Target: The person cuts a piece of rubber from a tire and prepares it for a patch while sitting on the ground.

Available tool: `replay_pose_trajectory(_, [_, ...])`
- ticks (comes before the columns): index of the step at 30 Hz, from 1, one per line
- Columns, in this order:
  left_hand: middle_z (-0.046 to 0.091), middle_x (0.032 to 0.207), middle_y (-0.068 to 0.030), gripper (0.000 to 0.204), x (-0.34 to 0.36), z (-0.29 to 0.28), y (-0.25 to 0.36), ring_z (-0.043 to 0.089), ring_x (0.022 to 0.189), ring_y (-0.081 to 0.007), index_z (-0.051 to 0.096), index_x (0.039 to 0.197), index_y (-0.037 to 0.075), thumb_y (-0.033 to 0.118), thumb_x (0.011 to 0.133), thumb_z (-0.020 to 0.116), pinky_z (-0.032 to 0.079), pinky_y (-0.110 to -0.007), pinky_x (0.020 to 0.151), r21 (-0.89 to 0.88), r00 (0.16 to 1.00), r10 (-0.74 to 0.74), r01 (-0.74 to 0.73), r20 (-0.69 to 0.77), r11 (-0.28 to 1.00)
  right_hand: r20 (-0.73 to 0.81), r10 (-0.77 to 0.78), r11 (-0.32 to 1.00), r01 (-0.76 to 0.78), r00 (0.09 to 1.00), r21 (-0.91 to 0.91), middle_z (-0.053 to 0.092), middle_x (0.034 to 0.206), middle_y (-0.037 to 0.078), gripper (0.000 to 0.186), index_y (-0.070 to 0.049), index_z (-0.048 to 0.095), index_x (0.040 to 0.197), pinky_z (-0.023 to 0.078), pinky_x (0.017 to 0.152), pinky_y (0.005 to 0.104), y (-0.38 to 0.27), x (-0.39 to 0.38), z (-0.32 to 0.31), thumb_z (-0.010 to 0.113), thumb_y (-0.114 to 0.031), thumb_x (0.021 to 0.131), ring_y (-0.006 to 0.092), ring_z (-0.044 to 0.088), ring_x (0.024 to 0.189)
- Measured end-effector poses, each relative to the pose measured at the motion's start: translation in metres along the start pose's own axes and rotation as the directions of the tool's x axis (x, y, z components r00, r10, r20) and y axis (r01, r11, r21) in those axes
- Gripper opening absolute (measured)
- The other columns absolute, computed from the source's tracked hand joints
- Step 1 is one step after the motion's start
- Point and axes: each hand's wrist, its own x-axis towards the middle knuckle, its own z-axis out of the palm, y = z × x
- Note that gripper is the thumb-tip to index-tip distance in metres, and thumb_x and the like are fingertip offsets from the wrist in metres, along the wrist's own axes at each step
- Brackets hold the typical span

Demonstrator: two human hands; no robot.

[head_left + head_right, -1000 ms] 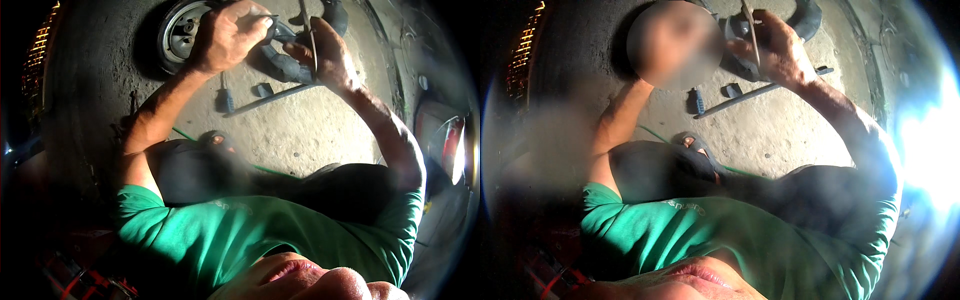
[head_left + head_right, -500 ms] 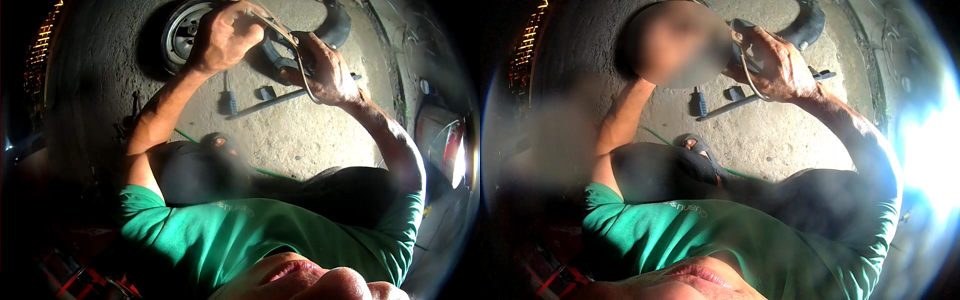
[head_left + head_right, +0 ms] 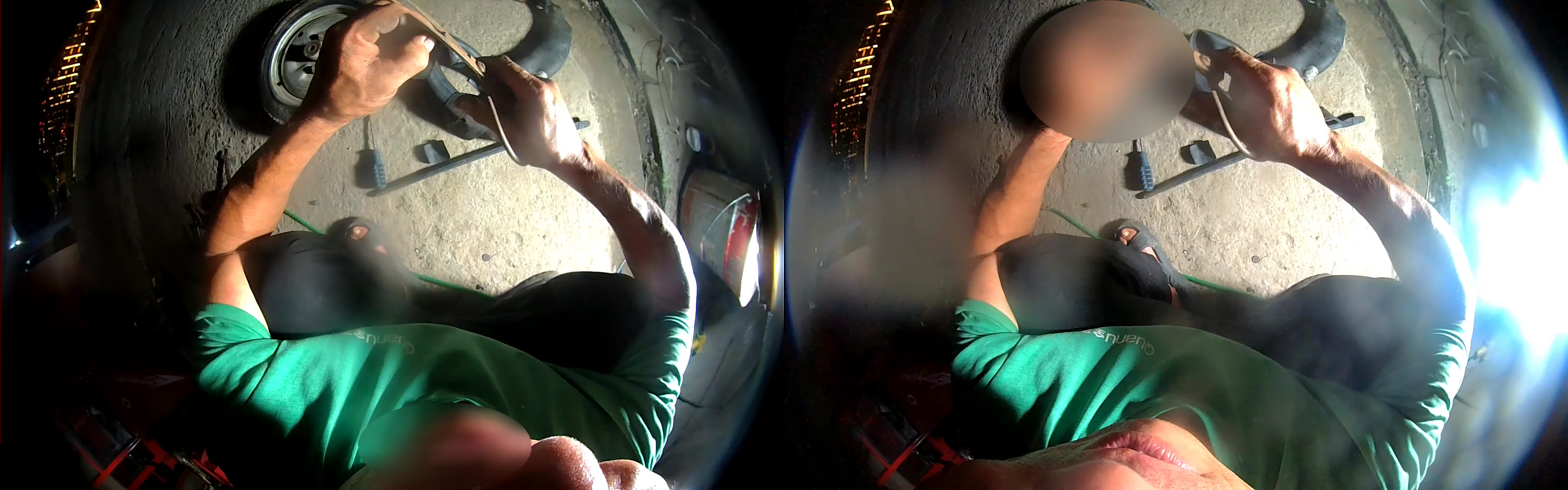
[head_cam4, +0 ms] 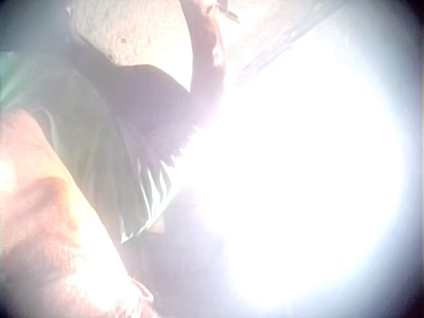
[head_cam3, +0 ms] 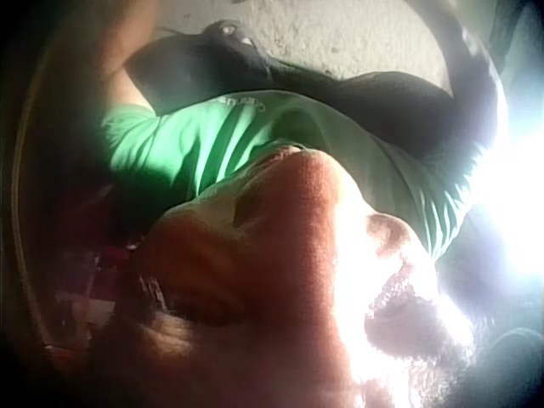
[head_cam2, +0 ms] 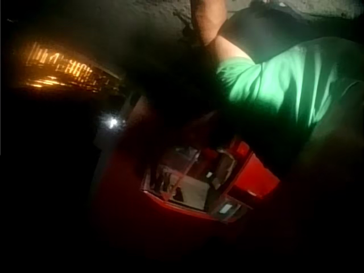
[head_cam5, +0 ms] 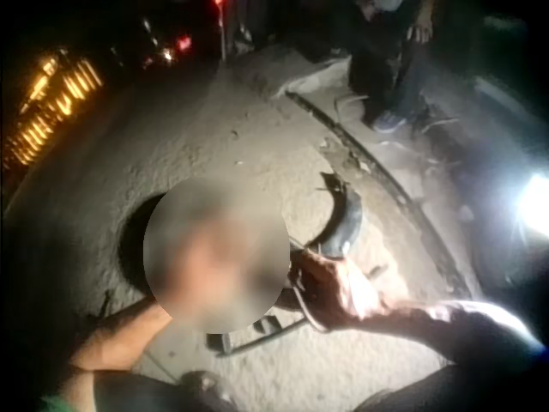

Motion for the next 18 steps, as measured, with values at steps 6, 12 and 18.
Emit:
replay_pose_trajectory(6, [0.062,0.13,-0.0093,0.034,-0.011,-0.003,-0.008,0.059,0.12,-0.0227,0.057,0.135,0.009,0.022,0.104,0.052,0.047,-0.038,0.103,0.132,0.999,0.027,-0.03,0.029,0.991,0.052,0.029,1.0,-0.029,0.998,-0.001,0.067,0.073,0.01,0.03,-0.005,0.068,0.109,0.053,0.064,0.0317,0.033,0.004,0.012,0.076,-0.029,0.093,0.0148,0.067,0.068])
replay_pose_trajectory(12, [0.061,0.134,-0.0096,0.036,-0.015,0.011,-0.029,0.059,0.123,-0.0231,0.057,0.137,0.009,0.022,0.105,0.051,0.047,-0.039,0.106,0.114,0.994,-0.005,-0.008,0.11,0.993,0.084,0.245,0.952,-0.223,0.966,-0.208,0.074,0.095,0.016,0.038,-0.008,0.069,0.115,0.057,0.073,0.0391,0.125,-0.05,0.013,0.073,-0.037,0.091,0.0293,0.074,0.087])
replay_pose_trajectory(18, [0.072,0.104,-0.0005,0.028,-0.064,0.045,-0.058,0.069,0.087,-0.0133,0.07,0.119,0.015,0.034,0.099,0.064,0.057,-0.029,0.068,-0.561,0.874,-0.425,0.48,0.236,0.675,0.442,0.424,0.862,-0.202,0.79,-0.464,0.071,0.082,0.011,0.024,-0.018,0.068,0.1,0.054,0.066,0.0463,0.168,-0.143,0.021,0.076,-0.032,0.083,0.0346,0.07,0.077])
